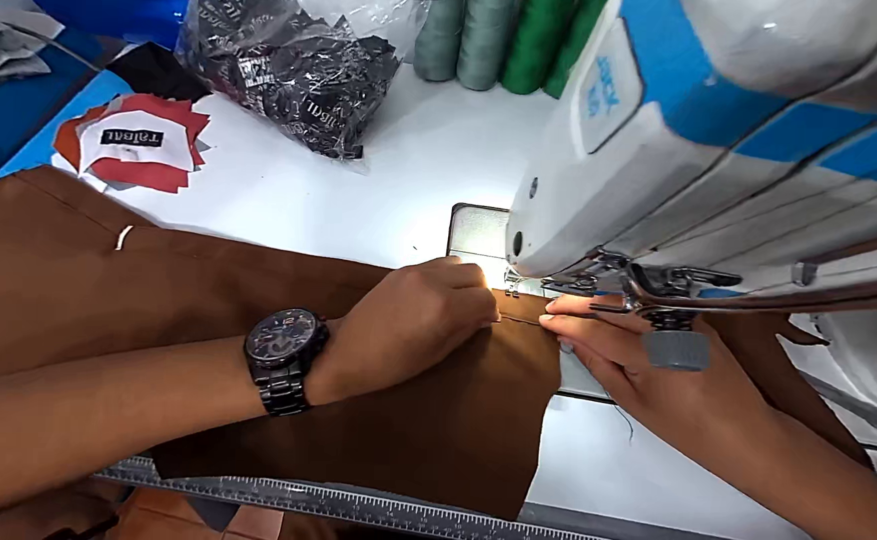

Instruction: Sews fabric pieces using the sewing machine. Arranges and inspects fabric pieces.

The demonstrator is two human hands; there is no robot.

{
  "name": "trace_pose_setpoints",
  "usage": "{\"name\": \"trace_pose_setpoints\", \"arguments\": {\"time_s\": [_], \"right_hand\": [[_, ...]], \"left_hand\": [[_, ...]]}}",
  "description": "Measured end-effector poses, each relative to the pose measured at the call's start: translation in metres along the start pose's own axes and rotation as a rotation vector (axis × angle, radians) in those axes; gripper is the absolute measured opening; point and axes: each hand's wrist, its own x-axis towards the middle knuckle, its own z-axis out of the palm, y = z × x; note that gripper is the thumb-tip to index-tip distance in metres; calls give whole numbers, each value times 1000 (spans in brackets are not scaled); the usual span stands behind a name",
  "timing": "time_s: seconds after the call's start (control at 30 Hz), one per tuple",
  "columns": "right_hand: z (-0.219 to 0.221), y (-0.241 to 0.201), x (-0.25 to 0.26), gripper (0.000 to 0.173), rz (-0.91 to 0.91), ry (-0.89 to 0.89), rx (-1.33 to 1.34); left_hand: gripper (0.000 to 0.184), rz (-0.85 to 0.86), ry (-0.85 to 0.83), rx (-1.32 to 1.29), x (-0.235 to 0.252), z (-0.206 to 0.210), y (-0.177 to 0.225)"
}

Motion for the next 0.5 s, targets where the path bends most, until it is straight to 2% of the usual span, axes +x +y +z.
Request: {"name": "trace_pose_setpoints", "arguments": {"time_s": [0.2,0.5], "right_hand": [[4,0,-3,31,50,-2,4],[4,0,-1,34,42,7,-79]], "left_hand": [[19,41,14,2,-5,1,-7],[11,-24,52,-36,0,-1,-15]]}}
